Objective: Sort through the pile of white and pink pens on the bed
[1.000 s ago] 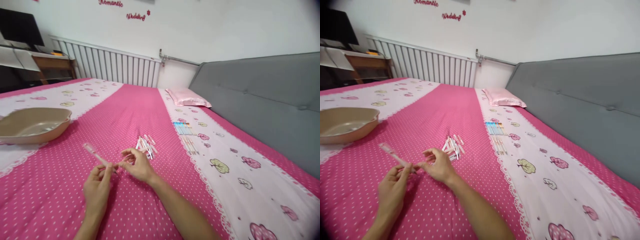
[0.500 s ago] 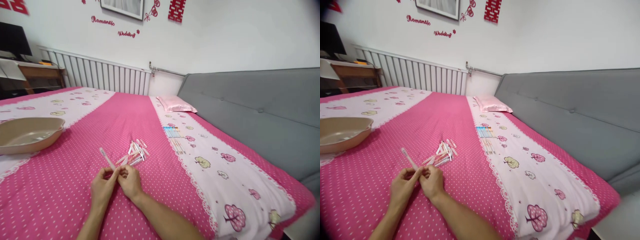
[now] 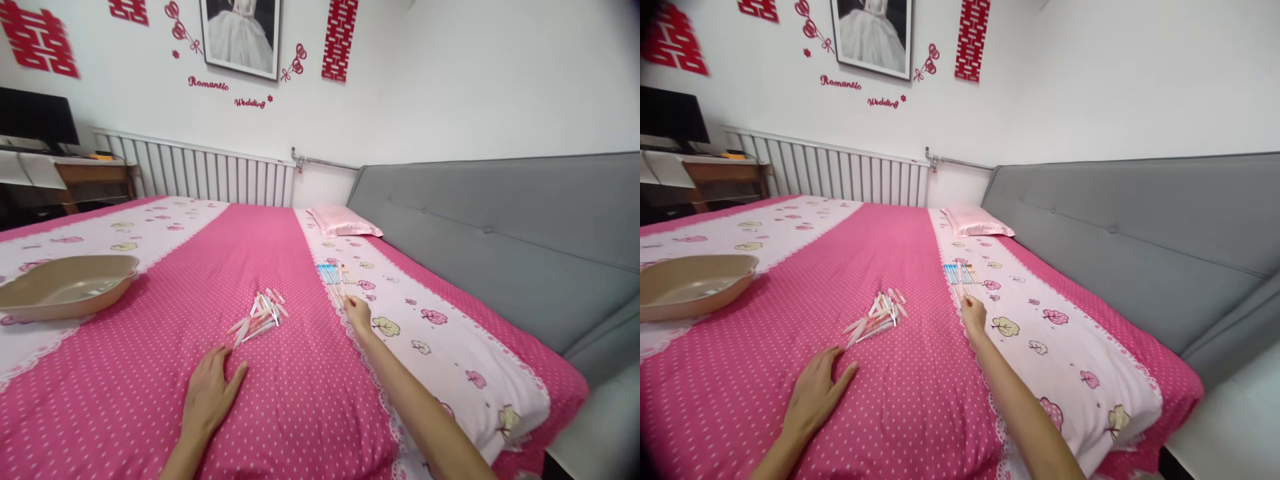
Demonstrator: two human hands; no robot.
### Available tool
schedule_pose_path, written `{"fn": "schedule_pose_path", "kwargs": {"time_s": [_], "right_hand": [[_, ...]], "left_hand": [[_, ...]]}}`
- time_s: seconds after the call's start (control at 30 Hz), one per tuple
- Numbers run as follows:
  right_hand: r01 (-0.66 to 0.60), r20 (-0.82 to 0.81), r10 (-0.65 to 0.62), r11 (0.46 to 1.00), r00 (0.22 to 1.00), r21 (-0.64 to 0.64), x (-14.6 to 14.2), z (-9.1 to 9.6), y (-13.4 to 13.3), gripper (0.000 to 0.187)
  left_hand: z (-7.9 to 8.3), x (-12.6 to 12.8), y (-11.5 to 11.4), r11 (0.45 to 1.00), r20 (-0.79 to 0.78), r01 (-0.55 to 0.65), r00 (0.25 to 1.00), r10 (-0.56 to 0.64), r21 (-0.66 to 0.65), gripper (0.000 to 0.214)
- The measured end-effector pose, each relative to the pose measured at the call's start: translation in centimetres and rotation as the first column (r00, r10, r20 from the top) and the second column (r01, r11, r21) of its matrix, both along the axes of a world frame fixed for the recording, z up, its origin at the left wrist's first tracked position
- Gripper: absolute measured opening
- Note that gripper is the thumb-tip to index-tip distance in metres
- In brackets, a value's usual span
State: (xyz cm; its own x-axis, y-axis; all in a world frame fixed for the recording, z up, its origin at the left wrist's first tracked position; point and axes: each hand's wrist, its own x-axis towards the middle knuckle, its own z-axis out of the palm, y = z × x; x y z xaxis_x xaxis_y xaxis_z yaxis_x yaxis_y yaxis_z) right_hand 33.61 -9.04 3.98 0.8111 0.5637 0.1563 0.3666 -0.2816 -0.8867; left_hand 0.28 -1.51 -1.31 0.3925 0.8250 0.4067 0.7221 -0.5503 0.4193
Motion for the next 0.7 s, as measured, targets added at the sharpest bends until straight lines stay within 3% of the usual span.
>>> {"fn": "schedule_pose_path", "kwargs": {"time_s": [0.1, 0.23, 0.7], "right_hand": [[0.055, 0.022, -0.052, 0.988, 0.998, -0.142, 3.7, 0.0, -1.1, 0.026], [0.087, 0.013, -0.087, 0.959, 0.996, -0.271, 6.2, -1.0, -1.8, 0.031], [0.092, -0.04, -0.12, 0.901, 0.992, -0.424, 7.7, -4.1, -0.5, 0.031]], "left_hand": [[-0.6, -0.4, -0.9, 0.998, -0.063, -0.058, 0.996, 0.06, 0.037, 0.069], [-0.7, -0.8, -1.8, 0.989, -0.106, -0.125, 0.985, 0.133, 0.072, 0.074], [-0.7, -0.9, -2.3, 0.981, -0.152, -0.134, 0.976, 0.154, 0.137, 0.069]]}}
